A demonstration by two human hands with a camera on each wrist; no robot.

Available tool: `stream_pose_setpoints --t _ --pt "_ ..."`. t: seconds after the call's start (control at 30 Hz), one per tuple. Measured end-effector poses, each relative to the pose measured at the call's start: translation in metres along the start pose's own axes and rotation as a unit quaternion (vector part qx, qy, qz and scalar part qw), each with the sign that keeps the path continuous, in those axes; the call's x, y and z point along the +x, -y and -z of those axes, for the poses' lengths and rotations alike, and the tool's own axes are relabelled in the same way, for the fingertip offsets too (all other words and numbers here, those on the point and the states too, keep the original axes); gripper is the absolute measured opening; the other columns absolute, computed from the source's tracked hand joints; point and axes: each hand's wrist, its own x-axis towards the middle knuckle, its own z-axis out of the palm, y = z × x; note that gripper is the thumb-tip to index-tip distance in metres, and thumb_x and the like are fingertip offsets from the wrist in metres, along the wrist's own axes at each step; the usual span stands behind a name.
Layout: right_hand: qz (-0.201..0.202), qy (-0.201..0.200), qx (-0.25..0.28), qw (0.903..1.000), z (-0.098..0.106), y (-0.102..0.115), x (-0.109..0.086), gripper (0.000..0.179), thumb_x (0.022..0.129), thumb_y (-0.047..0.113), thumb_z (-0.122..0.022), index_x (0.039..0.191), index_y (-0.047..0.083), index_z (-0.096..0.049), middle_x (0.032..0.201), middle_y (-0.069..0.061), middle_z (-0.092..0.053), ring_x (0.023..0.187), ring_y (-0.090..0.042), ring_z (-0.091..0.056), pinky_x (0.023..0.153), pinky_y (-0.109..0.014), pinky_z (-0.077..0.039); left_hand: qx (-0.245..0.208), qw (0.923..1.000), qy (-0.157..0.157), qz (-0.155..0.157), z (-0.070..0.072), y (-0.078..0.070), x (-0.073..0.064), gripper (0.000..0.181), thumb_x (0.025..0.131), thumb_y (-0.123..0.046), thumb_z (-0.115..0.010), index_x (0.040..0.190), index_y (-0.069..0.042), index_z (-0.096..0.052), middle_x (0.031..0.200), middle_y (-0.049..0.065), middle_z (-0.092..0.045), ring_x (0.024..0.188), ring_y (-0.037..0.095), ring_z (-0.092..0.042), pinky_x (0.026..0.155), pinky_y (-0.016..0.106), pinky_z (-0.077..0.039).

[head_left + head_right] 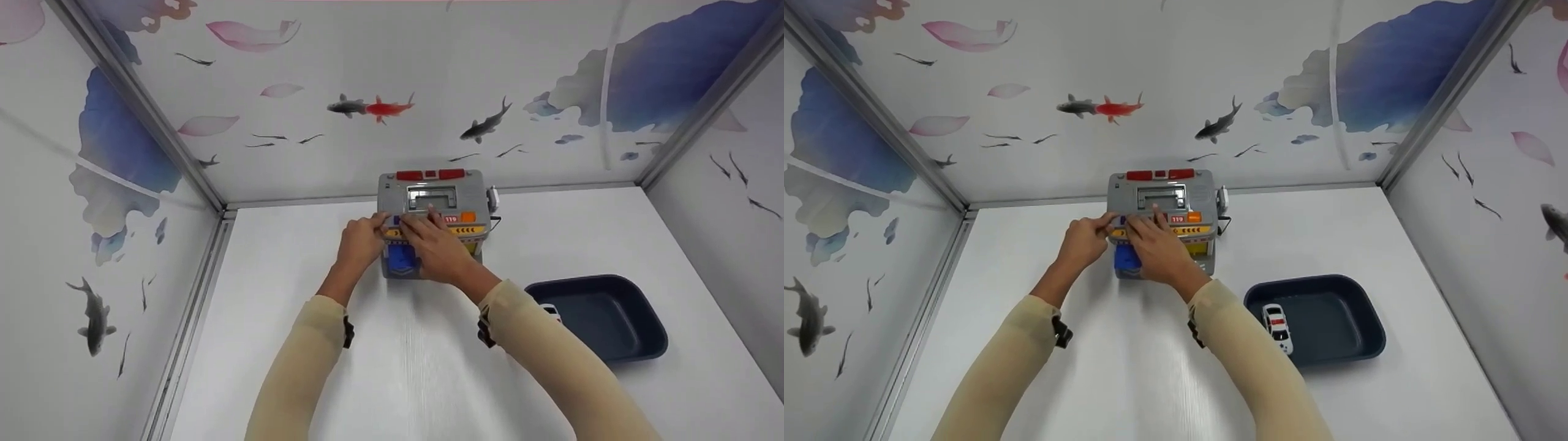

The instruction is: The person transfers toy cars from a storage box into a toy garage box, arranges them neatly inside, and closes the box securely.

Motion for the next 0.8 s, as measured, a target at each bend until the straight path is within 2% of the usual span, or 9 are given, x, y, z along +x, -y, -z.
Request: stream_pose_setpoints --t 0.27,0.47,0.57,0.73,0.8 --pt "0.009 -0.016 0.002 0.9998 0.006 -0.002 0.000 0.091 0.092 0.026 -0.088 0.168 0.003 -0.044 0.174 -0.013 -0.045 0.163 -0.030 -0.044 0.139 -0.064 -0.017 0.006 1.0000 0.004 0.006 0.004 -0.003 0.004 0.033 0.113 -0.020 -0.065 0.142 -0.009 -0.075 0.113 0.013 -0.085 0.071 0.018 -0.062 0.058 0.028 -0.045" --pt "0.003 -0.017 0.021 0.9996 0.003 -0.003 -0.011 0.087 0.098 0.020 -0.079 0.172 0.005 -0.035 0.181 -0.013 -0.034 0.168 -0.031 -0.036 0.137 -0.069 -0.015 0.006 1.0000 0.002 0.007 0.002 -0.003 0.003 0.034 0.113 -0.019 -0.065 0.146 -0.012 -0.073 0.124 0.013 -0.084 0.082 0.019 -0.065 0.066 0.030 -0.050" --pt "-0.001 -0.023 0.035 0.9991 0.002 -0.008 -0.021 0.089 0.098 0.022 -0.081 0.173 0.008 -0.034 0.183 -0.011 -0.031 0.168 -0.031 -0.035 0.137 -0.071 -0.015 0.002 0.9999 0.004 0.010 0.002 -0.004 0.002 0.035 0.113 -0.019 -0.065 0.147 -0.013 -0.072 0.121 0.013 -0.084 0.081 0.020 -0.064 0.066 0.030 -0.050" --pt "-0.003 -0.042 0.037 0.9984 0.001 -0.019 -0.040 0.079 0.102 0.022 -0.076 0.172 0.016 -0.040 0.180 -0.008 -0.038 0.164 -0.032 -0.043 0.130 -0.077 -0.026 -0.003 0.9998 0.006 0.019 0.000 -0.003 0.001 0.037 0.113 -0.018 -0.064 0.150 -0.014 -0.070 0.123 0.012 -0.083 0.079 0.019 -0.063 0.064 0.029 -0.047" --pt "-0.007 -0.052 0.030 0.9982 0.000 -0.024 -0.048 0.074 0.103 0.022 -0.073 0.170 0.018 -0.043 0.176 -0.009 -0.044 0.160 -0.034 -0.048 0.127 -0.078 -0.032 -0.007 0.9997 0.007 0.024 -0.001 -0.002 0.000 0.037 0.113 -0.017 -0.065 0.150 -0.015 -0.070 0.129 0.011 -0.082 0.081 0.019 -0.063 0.065 0.029 -0.048"
